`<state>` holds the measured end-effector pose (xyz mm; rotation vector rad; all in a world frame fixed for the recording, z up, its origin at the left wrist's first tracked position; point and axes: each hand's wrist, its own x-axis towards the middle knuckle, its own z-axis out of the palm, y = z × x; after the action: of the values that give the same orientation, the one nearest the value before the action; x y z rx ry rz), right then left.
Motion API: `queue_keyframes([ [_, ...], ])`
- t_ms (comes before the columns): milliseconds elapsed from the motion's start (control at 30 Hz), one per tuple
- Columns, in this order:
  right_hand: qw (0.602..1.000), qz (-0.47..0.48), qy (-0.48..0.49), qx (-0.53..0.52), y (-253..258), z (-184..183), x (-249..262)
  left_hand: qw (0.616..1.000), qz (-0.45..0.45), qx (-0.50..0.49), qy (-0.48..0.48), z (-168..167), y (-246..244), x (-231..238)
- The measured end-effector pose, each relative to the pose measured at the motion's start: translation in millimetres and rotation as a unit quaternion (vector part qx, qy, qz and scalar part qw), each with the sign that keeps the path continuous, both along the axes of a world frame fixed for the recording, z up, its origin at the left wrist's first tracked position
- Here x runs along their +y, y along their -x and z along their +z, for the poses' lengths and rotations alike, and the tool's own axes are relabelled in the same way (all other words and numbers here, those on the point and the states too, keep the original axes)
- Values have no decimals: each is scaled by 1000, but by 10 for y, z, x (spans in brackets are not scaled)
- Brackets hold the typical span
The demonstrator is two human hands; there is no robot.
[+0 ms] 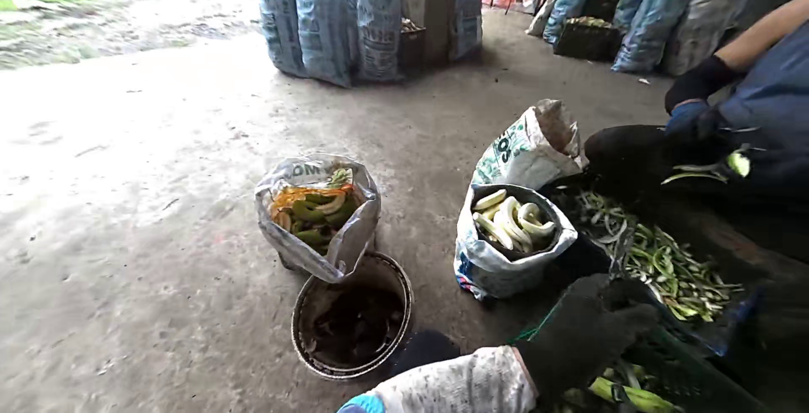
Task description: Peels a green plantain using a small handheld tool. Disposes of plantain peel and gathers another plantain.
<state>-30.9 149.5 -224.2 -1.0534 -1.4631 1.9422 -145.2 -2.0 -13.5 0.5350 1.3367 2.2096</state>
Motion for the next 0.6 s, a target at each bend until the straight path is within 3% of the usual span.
queue_keyframes([
  [67, 999, 10, 39, 17, 76, -67, 172, 1000, 1, 18, -6, -50, -19, 30],
  [133, 998, 29, 7, 55, 148, 126, 240, 1000, 4, 19, 2, -78, -29, 53],
  [167, 999, 14, -31, 41, 217, 515, 86, 1000, 3, 15, 5, -80, -30, 57],
  [200, 999, -3, -49, -16, 304, 1137, -181, 1000, 6, 10, 7, -78, -28, 58],
  [233, 996, 3, -4, -93, 391, 1901, -453, 1000, 9, 4, 9, -74, -25, 55],
  [267, 994, 6, 24, -105, 433, 2357, -591, 1000, 10, -2, 8, -81, -15, 49],
  [300, 999, 21, 19, -26, 389, 2396, -537, 1000, 12, -3, 10, -77, -4, 32],
  [333, 986, 65, -3, 153, 300, 2027, -237, 1000, 17, 1, 14, -76, 13, 19],
  [367, 940, 126, -19, 316, 261, 1557, 232, 999, 25, 11, 23, -73, 27, 7],
  [400, 920, 129, -30, 370, 239, 1326, 571, 998, 37, 27, 31, -68, 39, -2],
  [500, 911, 26, -11, 412, 104, 1338, 802, 995, 50, 58, 56, -88, 59, -17],
  [567, 896, 51, 34, 440, 88, 1230, 968, 992, 37, 66, 97, -194, 53, 20],
  [600, 917, 47, 45, 394, 112, 1188, 1034, 985, 35, 99, 140, -252, 40, 38],
])
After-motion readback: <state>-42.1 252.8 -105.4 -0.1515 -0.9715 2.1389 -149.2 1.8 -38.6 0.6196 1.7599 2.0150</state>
